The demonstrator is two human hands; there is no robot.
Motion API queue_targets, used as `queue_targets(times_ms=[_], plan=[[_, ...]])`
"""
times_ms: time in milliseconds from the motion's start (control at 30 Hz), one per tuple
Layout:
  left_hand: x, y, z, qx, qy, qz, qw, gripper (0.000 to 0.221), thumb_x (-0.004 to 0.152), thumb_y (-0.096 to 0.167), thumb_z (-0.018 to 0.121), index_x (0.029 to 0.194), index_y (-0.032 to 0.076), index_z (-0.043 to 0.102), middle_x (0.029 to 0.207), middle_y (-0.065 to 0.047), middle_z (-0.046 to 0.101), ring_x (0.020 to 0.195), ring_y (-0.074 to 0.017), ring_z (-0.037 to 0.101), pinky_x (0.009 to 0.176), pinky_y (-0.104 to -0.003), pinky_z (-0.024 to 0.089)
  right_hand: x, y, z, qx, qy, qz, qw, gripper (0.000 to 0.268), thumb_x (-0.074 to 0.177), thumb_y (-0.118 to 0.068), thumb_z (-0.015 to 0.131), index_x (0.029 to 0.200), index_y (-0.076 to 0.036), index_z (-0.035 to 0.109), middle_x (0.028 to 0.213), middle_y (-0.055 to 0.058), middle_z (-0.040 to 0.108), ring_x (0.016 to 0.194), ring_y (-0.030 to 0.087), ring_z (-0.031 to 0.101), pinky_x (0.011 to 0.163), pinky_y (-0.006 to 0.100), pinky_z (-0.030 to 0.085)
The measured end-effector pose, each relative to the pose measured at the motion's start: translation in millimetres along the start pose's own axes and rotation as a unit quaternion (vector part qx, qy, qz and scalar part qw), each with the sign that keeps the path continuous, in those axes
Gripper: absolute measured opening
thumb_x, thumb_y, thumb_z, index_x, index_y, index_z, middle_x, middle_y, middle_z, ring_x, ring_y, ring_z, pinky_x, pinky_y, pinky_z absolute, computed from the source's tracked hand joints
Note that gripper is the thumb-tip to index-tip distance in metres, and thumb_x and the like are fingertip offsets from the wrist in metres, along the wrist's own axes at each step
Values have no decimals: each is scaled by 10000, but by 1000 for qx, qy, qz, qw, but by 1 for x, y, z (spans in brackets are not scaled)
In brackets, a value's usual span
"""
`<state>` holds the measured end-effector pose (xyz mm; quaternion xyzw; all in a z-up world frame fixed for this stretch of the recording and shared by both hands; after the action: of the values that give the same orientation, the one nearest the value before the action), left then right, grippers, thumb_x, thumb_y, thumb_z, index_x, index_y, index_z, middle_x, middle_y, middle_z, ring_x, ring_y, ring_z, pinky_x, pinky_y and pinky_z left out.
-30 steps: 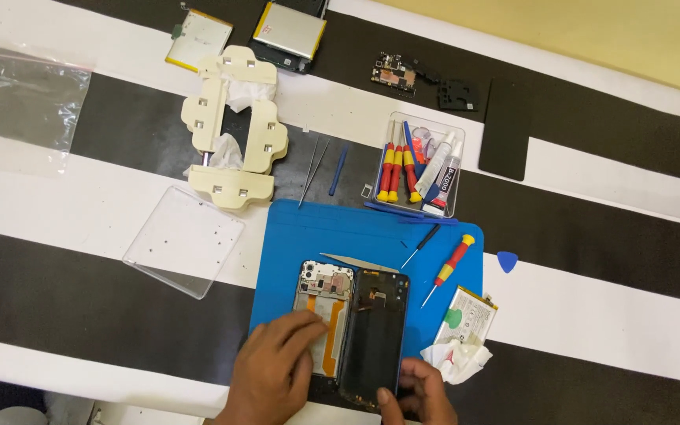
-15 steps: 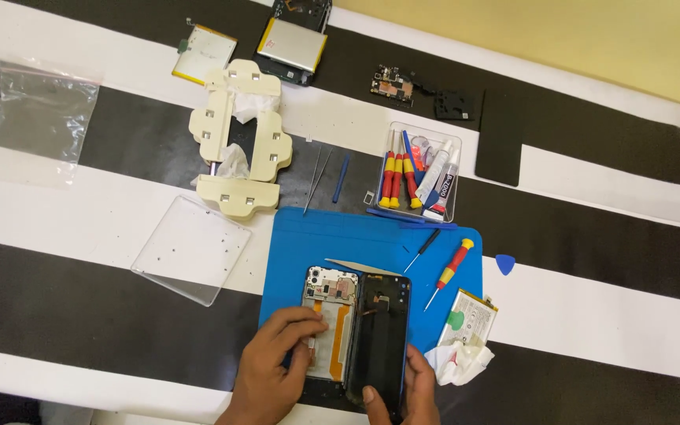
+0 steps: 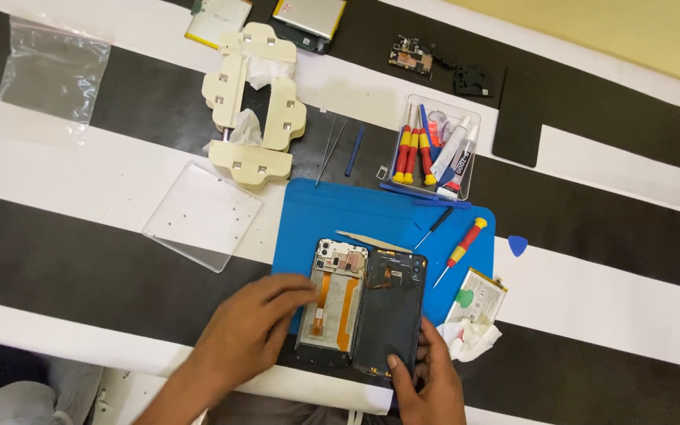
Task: A person is disassembling a mobile phone, removing screws with a screwdriver and handling the battery and internal frame.
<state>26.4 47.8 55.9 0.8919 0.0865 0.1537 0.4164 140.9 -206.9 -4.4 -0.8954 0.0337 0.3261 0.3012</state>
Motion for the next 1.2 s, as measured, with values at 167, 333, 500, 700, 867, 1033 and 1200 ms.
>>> queue_targets(times_ms=[167,333,500,700,867,1033,1200], plan=[[10,18,22,57,-176,51,981,208,972,105,587,1155,161,668,1396,-62,610,1167,-315,602,759,-479,483,1,-1,-3,-7,24,-38,999,780,854,-235,756,1571,-299,455,1227,-17,665,656,153,524,609,301,487],[-12,24,47,105,-159,79,979,169,980,169,652,1138,144,707,1288,-59,624,1096,-294,608,799,-439,499,3,-7,-4,-3,39,-112,993,743,840,-172,786,1528,-202,506,1180,-14,583,661,117,513,516,281,478],[-24,20,46,81,-163,39,983,173,1007,238,638,1160,176,691,1363,-88,598,1230,-327,570,871,-445,511,2,-11,-4,-1,36,-124,992,744,836,-120,794,1522,-169,511,1212,6,556,686,125,515,508,289,482],[-23,19,46,67,-204,25,976,283,1025,321,622,1228,133,678,1406,-119,568,1309,-339,501,976,-476,469,4,-5,-4,-15,39,-97,994,738,838,-126,799,1517,-210,523,1203,-25,565,698,124,530,529,287,490],[34,22,32,166,-211,118,956,807,597,-63,798,1354,171,645,1509,-90,548,1318,-359,528,1072,-531,452,7,-12,-9,-65,79,-202,974,607,911,-142,688,1498,-155,537,1238,20,610,757,136,620,673,323,541],[82,-2,52,251,-256,86,929,727,743,152,825,1404,147,521,1508,-137,458,1232,-372,532,910,-505,503,-9,-15,-24,-67,155,-234,957,517,886,-124,705,1396,-159,631,1242,10,613,689,128,585,597,281,535],[92,-11,61,321,-249,62,912,880,616,307,986,1345,100,539,1362,-144,528,1082,-353,596,801,-465,587,-5,19,-6,-99,118,-140,978,578,787,-362,835,1337,-296,670,1143,-47,682,726,152,623,660,312,543]])
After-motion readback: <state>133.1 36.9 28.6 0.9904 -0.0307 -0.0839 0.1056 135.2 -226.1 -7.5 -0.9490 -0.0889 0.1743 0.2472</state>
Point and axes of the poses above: each hand's wrist, its own x-axis towards the middle knuckle, its own z-axis out of the palm, y = z × x, the point moved 9 cm from there along x, towards the middle knuckle
